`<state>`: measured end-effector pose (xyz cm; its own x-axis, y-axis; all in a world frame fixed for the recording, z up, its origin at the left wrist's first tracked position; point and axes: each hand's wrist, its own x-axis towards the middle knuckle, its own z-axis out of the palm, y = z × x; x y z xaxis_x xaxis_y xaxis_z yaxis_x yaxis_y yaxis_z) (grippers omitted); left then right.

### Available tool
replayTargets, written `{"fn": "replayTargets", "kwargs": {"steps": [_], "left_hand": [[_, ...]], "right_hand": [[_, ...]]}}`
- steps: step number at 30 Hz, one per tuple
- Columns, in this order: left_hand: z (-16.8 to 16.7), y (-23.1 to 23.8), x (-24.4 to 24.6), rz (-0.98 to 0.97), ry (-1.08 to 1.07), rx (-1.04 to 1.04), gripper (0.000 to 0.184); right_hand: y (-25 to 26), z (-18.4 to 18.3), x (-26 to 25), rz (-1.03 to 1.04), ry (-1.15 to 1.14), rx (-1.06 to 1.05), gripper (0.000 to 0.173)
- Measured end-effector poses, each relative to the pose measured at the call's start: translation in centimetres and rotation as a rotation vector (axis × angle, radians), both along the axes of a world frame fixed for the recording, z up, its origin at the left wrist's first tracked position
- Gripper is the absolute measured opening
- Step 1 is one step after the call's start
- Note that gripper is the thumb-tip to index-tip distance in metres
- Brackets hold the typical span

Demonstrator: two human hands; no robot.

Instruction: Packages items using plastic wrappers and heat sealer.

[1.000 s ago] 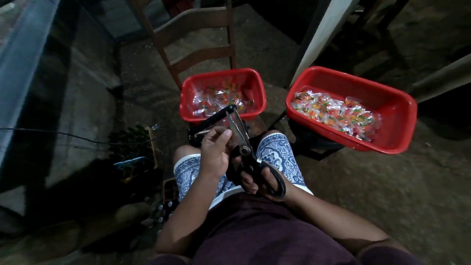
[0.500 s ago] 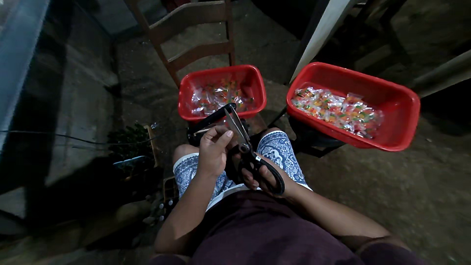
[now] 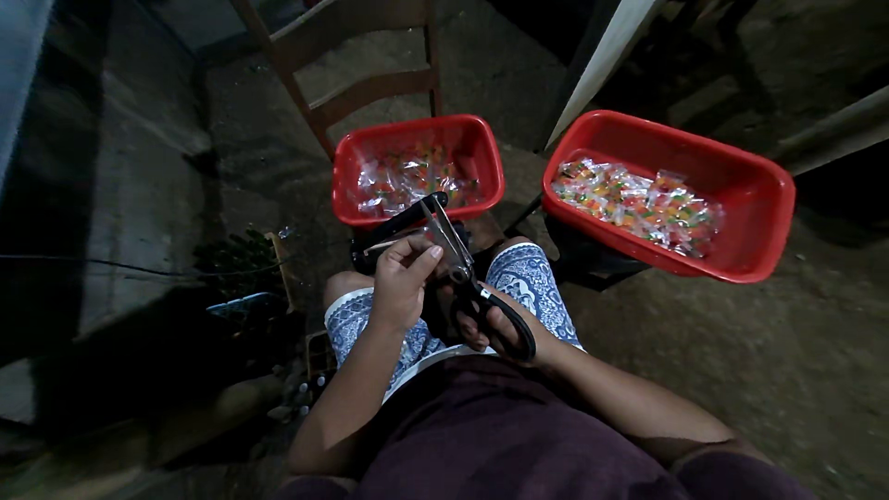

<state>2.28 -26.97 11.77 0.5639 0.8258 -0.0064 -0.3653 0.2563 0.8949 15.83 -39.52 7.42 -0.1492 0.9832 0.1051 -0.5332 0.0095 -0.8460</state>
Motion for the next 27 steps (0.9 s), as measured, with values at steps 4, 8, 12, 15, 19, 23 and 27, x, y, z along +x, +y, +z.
{"fn": "replayTargets", "kwargs": {"steps": [4, 8, 12, 15, 19, 23, 27], "left_hand": [[-0.3, 0.6, 0.0, -0.013, 0.008, -0.008, 0.017], [-0.1, 1.1, 0.1, -0.023, 0.02, -0.006, 0.016], [-0.1, 1.8, 0.1, -0.032, 0.023, 0.033, 0.015], [-0.2, 2.1, 0.1, -0.035, 0.049, 0.045, 0.014], [-0.5, 2.4, 0.1, -0.044, 0.033, 0.041, 0.014], [-0.4, 2.4, 0.0, -0.043, 0.041, 0.04, 0.016], [-0.3, 2.8, -0.2, -0.045, 0.039, 0.065, 0.014]], "right_hand": [[0.6, 0.2, 0.0, 0.013, 0.027, -0.006, 0.068], [1.3, 0.4, -0.2, 0.017, 0.065, -0.01, 0.07], [1.8, 0.5, -0.1, 0.01, 0.074, -0.028, 0.07], [1.9, 0.9, 0.1, -0.012, 0.018, -0.039, 0.071], [1.9, 0.9, 0.4, -0.018, -0.018, -0.064, 0.071], [2.2, 0.9, 0.5, 0.019, 0.025, -0.068, 0.072], [2.5, 1.1, 0.4, 0.023, 0.036, -0.075, 0.073]]}}
